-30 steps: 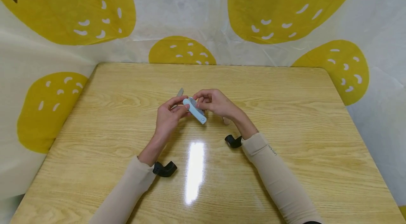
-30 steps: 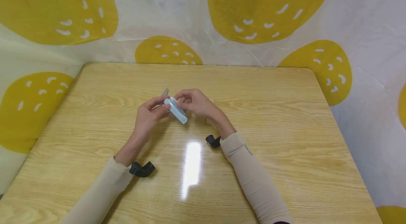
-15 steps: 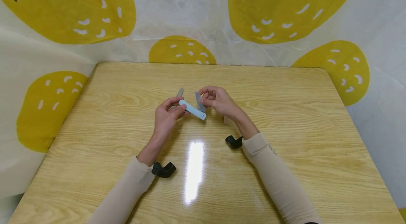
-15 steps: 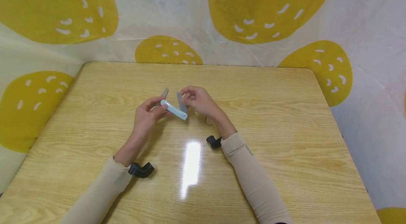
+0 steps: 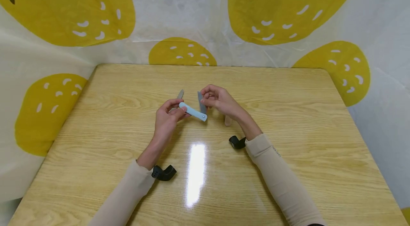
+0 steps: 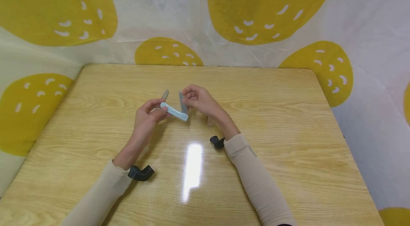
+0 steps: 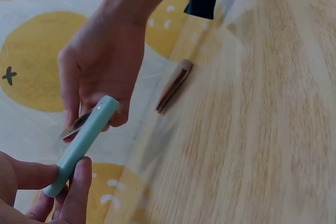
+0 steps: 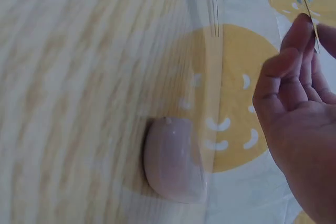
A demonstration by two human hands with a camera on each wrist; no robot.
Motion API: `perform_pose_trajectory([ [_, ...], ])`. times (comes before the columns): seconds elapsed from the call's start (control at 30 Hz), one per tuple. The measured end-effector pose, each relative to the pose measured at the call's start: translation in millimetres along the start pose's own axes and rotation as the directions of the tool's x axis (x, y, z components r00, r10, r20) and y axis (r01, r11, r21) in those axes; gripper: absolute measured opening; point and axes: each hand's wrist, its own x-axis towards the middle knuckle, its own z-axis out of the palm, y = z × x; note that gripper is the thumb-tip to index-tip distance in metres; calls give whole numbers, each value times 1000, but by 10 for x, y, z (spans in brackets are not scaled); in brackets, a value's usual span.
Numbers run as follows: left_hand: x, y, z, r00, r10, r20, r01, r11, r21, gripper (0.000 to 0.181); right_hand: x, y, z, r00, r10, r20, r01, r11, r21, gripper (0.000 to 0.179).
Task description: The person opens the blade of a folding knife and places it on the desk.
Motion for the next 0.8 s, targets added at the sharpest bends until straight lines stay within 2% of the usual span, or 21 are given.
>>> perform_pose_trajectory([
  [0.13, -8, -10, -18, 1000, 17, 20, -18, 1000, 22, 40, 8, -1, 2, 1000, -2, 8, 2, 1000, -21, 26],
  [0.23, -2, -8, -40, 997, 50, 61, -55, 995, 87, 40, 0, -18, -2, 1000, 1, -9, -1, 1000, -28, 27],
  [0.43, 24, 3, -110, 982, 87, 167, -131, 952, 277, 47, 0, -32, -22, 1000, 14, -20, -15, 1000, -6, 31],
  [0.57, 39, 13, -130, 971, 73, 228, -146, 937, 319, 51, -1, -29, -29, 1000, 15, -15, -15, 1000, 4, 28],
  [0.63, 47, 15, -133, 969, 68, 239, -149, 930, 337, 50, -1, -25, -29, 1000, 17, -13, -17, 1000, 6, 27],
  [0.8, 52, 11, -150, 972, 91, 218, -169, 914, 370, 45, -3, -21, -28, 1000, 22, -10, -22, 1000, -5, 25],
])
